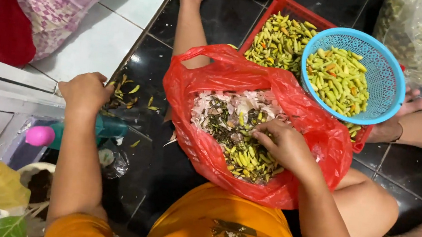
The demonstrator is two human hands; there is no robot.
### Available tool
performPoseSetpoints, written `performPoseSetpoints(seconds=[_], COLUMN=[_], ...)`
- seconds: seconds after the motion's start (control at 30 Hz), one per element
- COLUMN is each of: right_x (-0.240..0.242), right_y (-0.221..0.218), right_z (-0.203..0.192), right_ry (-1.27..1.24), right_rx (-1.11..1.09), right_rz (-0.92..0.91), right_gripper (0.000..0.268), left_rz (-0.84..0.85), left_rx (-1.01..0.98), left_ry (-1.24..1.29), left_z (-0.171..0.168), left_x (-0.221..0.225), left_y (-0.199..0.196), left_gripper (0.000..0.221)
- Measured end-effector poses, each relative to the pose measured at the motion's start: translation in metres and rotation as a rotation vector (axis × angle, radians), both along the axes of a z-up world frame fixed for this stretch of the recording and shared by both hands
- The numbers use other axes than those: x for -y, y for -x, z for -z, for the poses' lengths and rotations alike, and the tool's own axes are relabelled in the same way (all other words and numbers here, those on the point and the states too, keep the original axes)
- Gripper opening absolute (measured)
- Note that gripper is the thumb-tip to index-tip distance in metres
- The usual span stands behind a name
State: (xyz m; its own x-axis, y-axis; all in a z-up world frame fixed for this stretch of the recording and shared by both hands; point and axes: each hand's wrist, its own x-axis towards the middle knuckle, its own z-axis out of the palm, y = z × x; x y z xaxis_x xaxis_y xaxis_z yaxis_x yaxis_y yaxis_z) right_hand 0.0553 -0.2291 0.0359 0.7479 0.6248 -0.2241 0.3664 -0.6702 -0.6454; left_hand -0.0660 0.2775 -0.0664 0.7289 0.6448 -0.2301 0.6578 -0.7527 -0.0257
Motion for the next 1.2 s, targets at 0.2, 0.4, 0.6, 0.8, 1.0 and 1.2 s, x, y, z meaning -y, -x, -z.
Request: performPoseSetpoints(seconds=[0.2, 0.4, 0.6, 0.8, 1.0, 1.2], right_x=[0.0, 0.024, 0.043, 0.033, 0.032, 0.038], right_y=[0.001, -0.001, -0.001, 0.004, 0.001, 0.003], right_z=[-0.006, -0.001, 0.03, 0.018, 0.024, 0.039], right_ry=[-0.128, -0.38, -0.365, -0.355, -0.306, -0.314], right_rx=[0.056, -0.316, -0.465, -0.422, -0.457, -0.434], right_rz=[0.003, 0.193, 0.267, 0.209, 0.259, 0.287], right_gripper=[0.019, 0.031, 0.024, 0.028, 0.028, 0.027], left_rz=[0.23, 0.181, -0.137, -0.222, -0.3, 0.061], left_rx=[0.48, 0.702, 0.374, 0.335, 0.487, 0.055], left_ry=[-0.316, 0.268, 0.699, 0.587, 0.54, 0.399], left_z=[-0.062, -0.106, 0.104, 0.238, 0.12, 0.106], left_x=[0.045, 0.11, 0.118, 0.095, 0.053, 0.127], left_y=[0.007, 0.001, 0.005, 0.007, 0.012, 0.078], left_gripper=[0.029, 0.031, 0.048, 0.028, 0.031, 0.033])
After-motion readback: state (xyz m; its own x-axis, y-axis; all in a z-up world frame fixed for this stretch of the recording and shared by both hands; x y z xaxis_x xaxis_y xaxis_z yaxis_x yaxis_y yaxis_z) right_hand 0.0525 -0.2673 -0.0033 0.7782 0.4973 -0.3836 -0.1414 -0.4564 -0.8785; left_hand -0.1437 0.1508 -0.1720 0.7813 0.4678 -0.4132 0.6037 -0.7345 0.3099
